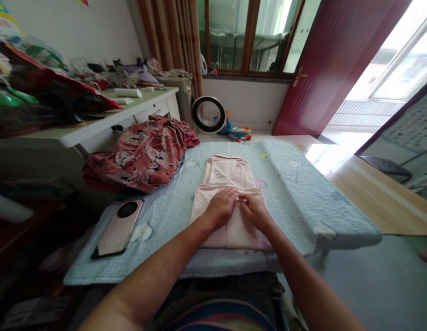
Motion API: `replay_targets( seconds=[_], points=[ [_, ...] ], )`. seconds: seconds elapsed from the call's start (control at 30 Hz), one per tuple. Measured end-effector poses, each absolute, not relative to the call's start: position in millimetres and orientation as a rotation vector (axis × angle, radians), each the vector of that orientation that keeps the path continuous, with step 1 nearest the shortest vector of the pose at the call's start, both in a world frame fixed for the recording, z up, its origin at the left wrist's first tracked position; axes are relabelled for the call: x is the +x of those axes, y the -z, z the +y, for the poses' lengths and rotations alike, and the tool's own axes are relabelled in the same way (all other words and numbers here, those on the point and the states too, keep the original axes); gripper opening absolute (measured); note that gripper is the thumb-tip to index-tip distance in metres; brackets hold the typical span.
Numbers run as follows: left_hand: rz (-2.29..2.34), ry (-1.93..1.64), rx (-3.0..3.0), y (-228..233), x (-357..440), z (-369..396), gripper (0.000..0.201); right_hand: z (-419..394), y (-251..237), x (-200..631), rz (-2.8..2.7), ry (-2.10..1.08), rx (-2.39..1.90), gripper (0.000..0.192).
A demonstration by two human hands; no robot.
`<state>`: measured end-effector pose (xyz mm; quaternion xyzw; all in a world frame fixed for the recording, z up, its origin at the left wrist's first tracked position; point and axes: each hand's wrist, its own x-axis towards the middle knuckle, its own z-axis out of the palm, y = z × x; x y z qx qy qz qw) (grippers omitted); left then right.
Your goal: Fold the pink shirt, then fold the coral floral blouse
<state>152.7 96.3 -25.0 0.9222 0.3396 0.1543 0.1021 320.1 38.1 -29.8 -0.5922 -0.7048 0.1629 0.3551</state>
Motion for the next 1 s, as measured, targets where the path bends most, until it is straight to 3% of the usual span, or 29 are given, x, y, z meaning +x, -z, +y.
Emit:
replay_targets(
  seconds=[0.13,0.47,0.73,1.0],
  points=[
    [1.052,-0.371,2.764,42,152,93,0.055,48,34,329,-1.984,-0.255,-1.638,0.029],
    [1.249,-0.301,2.734,43,154,84,0.059,40,44,316,-1.989,-0.082,-2.105,0.050],
    [1.259,-0.198,2.674,31,156,86,0.060,42,37,319,-1.938,-0.227,-2.257,0.054],
    [1.381,-0.219,2.631,15,173,89,0.045,44,35,334,-1.982,-0.341,-2.298,0.061]
  ],
)
